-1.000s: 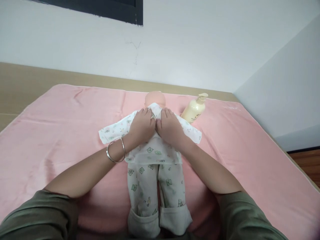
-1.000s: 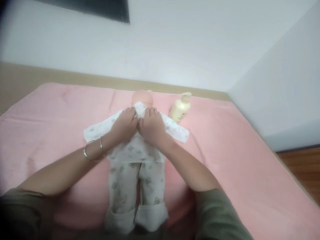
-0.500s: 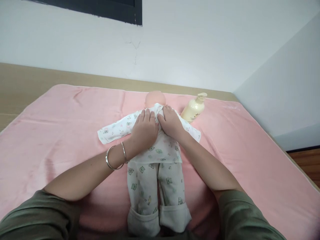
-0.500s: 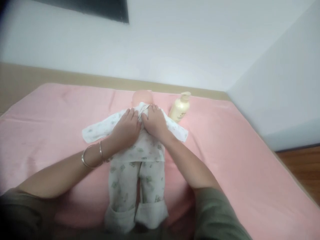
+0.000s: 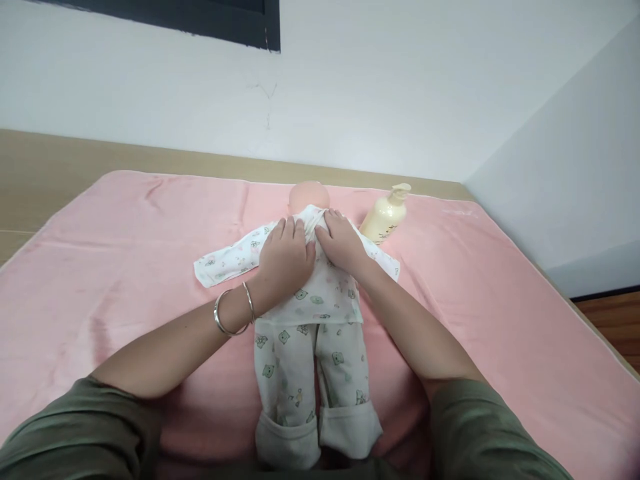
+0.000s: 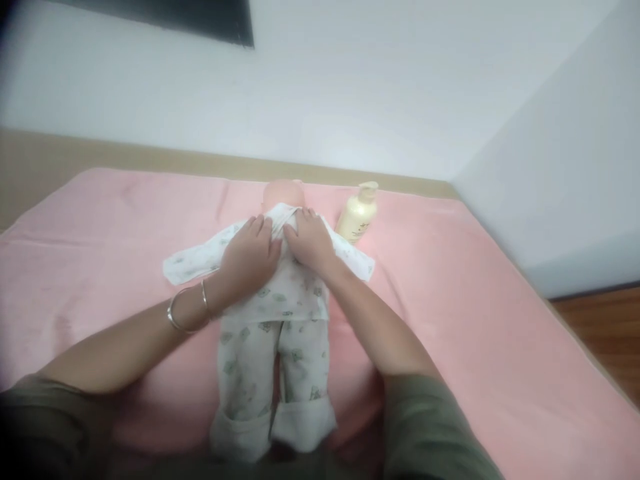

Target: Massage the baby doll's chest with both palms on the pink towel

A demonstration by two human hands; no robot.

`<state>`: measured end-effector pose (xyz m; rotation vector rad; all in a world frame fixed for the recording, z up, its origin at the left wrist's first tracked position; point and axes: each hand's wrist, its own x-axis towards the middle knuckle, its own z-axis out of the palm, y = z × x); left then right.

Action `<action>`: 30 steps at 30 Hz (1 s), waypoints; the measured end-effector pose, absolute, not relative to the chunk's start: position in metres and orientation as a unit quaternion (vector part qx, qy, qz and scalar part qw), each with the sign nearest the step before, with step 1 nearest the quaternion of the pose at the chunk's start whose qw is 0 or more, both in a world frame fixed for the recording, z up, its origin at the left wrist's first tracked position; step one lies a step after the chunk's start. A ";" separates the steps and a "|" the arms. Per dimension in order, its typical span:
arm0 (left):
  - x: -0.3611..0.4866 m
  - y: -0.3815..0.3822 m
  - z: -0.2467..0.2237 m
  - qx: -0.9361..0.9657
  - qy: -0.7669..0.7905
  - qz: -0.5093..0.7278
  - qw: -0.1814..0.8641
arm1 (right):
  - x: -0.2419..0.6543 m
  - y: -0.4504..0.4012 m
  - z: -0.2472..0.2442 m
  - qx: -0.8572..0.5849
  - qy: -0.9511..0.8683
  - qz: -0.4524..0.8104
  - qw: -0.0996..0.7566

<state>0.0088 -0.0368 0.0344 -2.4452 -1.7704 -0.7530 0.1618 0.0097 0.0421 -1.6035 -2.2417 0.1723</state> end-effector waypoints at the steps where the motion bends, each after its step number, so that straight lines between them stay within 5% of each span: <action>1: 0.008 -0.034 0.035 -0.782 -0.574 -0.243 0.005 | 0.166 0.016 0.043 -0.566 -0.801 0.068 0.185; 8: -0.010 -0.001 0.045 -0.724 -0.633 -0.229 -0.149 | 0.143 -0.028 0.039 -0.587 -0.793 -0.017 0.159; 16: -0.002 -0.009 0.033 -0.749 -0.612 -0.248 -0.047 | 0.147 -0.018 0.040 -0.573 -0.797 0.048 0.183; 30: -0.001 -0.013 0.029 -0.751 -0.605 -0.264 -0.029 | 0.163 0.006 0.038 -0.567 -0.801 0.045 0.186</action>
